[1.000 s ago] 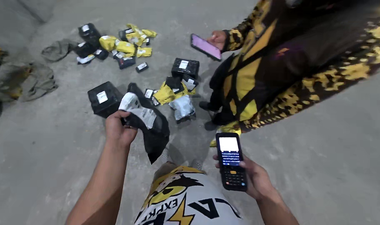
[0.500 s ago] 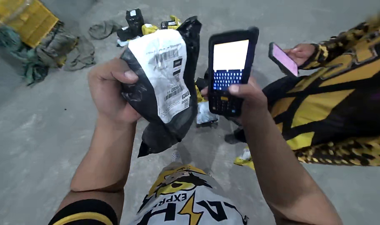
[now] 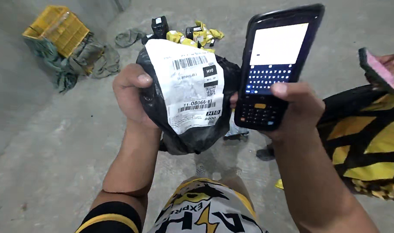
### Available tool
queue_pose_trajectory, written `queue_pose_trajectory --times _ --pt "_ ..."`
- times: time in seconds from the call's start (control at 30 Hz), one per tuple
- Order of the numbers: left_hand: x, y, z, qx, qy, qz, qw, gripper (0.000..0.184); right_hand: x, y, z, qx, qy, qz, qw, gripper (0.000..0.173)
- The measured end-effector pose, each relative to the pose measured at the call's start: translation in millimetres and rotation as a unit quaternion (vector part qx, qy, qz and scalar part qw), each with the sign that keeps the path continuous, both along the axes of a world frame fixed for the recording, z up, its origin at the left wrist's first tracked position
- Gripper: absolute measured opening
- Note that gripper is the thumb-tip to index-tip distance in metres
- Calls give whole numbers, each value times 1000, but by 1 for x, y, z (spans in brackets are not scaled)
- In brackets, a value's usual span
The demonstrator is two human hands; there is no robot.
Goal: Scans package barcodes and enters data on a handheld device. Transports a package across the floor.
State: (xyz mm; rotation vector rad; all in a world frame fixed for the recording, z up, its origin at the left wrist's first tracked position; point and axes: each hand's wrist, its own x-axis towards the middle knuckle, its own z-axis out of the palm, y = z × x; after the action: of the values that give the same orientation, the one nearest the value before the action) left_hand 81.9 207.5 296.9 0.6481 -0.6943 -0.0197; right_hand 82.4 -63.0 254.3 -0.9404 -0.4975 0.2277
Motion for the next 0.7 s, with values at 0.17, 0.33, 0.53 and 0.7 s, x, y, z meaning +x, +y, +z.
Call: queue_pose_trajectory --times 0.17,0.33,0.53,0.7 --pt "10 26 -3 -3 5 8 1000 21 -6 15 10 9 -48 11 999 42" --pt "17 33 6 8 25 42 999 24 -6 24 23 27 -62 5 998 42" --pt "27 32 11 30 53 74 995 23 -2 25 31 39 -51 -8 998 40" --pt "34 29 10 47 80 82 992 20 -3 23 33 49 -49 -24 997 34"
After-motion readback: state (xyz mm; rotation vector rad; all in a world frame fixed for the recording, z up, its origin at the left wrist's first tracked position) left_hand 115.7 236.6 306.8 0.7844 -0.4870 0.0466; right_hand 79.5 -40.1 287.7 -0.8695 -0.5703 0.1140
